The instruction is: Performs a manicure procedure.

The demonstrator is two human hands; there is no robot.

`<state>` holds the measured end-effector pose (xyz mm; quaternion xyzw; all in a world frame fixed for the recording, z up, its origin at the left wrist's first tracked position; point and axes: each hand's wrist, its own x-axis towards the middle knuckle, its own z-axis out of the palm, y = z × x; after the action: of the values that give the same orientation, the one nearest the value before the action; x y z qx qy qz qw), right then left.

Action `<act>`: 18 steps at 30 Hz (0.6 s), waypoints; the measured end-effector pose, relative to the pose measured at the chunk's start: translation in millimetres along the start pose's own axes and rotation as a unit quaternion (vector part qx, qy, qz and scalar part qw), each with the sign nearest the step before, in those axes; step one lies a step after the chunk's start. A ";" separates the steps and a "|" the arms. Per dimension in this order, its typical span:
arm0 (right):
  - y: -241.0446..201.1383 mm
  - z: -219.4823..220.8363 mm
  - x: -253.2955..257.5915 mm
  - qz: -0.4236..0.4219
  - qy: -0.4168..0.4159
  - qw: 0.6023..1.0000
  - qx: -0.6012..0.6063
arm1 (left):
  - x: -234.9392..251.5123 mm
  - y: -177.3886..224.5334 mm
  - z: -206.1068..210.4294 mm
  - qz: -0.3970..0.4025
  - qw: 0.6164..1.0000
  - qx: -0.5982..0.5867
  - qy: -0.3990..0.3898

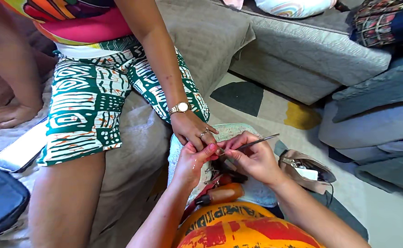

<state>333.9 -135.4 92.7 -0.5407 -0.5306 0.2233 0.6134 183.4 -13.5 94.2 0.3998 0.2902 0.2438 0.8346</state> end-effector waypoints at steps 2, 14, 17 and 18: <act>0.4 1.9 0.6 0.013 0.014 1.000 0.019 | -0.2 0.3 0.2 -0.001 1.000 -0.013 -0.002; 3.4 13.9 -3.3 0.017 0.061 0.996 0.070 | -0.5 -4.4 -6.3 -0.001 0.999 -0.044 -0.027; 6.7 15.6 -2.8 0.028 0.083 0.994 0.071 | -1.6 -6.8 -4.2 -0.006 0.998 -0.051 -0.024; 7.1 16.2 -2.1 0.034 0.089 0.993 0.076 | -1.6 -7.3 -3.9 -0.006 0.998 -0.054 -0.027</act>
<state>320.9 -128.1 83.0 -0.5280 -0.4366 0.2344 0.6896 180.9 -16.6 86.7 0.3592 0.2567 0.2436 0.8636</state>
